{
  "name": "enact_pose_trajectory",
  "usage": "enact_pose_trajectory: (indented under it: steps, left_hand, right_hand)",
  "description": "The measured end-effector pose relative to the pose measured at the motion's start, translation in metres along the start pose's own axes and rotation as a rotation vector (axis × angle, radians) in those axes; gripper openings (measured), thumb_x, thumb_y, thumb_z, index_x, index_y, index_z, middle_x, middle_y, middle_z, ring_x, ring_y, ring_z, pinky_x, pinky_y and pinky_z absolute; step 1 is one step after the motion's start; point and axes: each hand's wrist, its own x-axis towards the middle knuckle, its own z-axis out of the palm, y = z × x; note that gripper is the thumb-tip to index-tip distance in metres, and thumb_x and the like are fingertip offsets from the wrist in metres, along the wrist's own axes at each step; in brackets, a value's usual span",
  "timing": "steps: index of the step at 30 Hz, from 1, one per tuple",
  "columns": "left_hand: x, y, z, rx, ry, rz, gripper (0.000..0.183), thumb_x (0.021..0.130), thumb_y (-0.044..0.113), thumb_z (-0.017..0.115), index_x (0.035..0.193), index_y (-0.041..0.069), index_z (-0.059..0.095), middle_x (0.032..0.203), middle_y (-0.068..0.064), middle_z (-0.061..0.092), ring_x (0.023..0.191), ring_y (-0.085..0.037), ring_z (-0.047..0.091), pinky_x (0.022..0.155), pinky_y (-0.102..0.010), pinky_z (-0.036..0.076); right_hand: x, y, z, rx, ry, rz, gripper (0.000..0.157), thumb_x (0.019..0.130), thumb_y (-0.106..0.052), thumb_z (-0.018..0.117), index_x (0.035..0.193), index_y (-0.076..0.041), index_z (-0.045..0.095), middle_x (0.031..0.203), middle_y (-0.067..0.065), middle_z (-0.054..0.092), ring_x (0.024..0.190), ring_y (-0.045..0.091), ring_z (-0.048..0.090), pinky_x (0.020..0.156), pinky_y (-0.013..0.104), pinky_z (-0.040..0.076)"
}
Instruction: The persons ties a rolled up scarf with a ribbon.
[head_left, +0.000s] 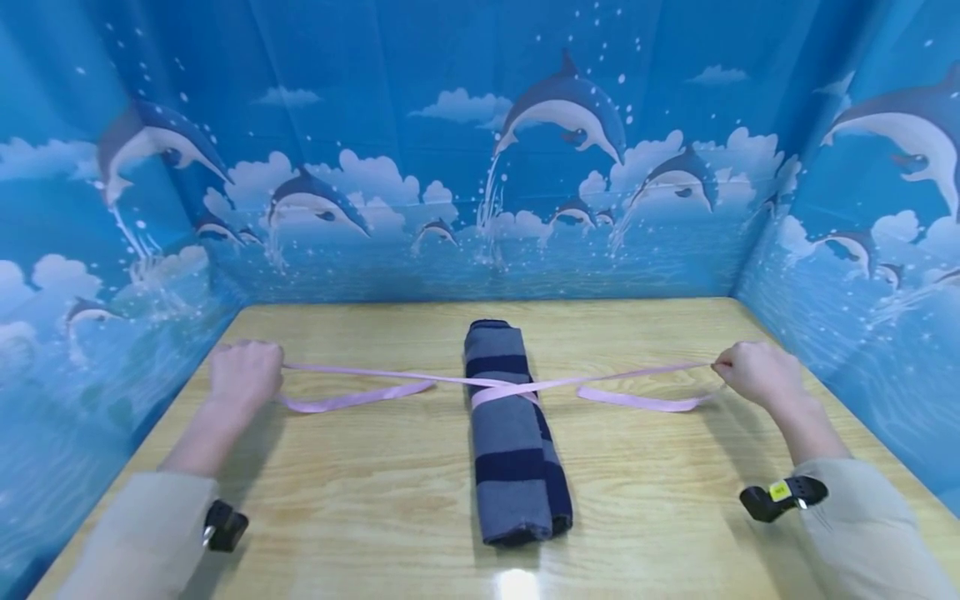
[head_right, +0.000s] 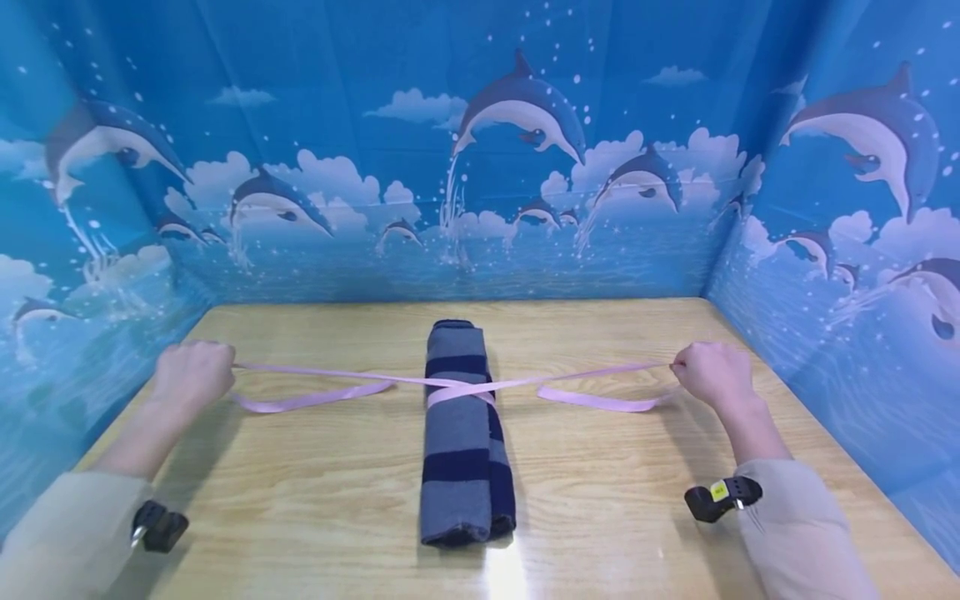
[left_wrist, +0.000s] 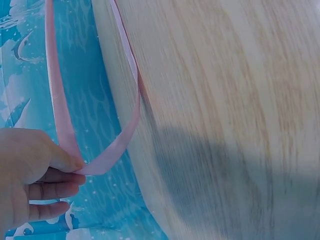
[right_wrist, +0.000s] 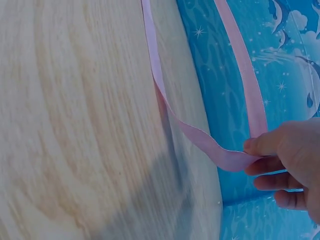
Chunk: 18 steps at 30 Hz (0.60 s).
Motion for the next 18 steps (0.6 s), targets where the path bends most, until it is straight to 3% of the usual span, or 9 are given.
enact_pose_trajectory:
  steps: [8, 18]
  left_hand:
    - [0.0003, -0.0040, 0.0027, -0.026, -0.001, 0.019, 0.012, 0.066, -0.005, 0.062, 0.058, 0.002, 0.056, 0.055, -0.012, 0.052, 0.052, -0.031, 0.052, 0.044, -0.046, 0.042]
    - [0.0009, -0.0012, 0.0080, 0.000, -0.027, 0.065, 0.013, 0.066, -0.001, 0.067, 0.060, 0.003, 0.057, 0.058, -0.012, 0.055, 0.054, -0.031, 0.054, 0.050, -0.047, 0.045]
  right_hand:
    - [0.0008, 0.0059, 0.0034, -0.005, -0.093, -0.022, 0.021, 0.086, -0.019, 0.059, 0.093, -0.005, 0.073, 0.088, 0.015, 0.068, 0.079, 0.036, 0.063, 0.058, 0.045, 0.048]
    - [0.0018, 0.0043, 0.0058, 0.028, -0.177, -0.085, 0.018, 0.085, -0.014, 0.060, 0.088, -0.002, 0.072, 0.086, 0.016, 0.068, 0.080, 0.036, 0.063, 0.067, 0.049, 0.049]
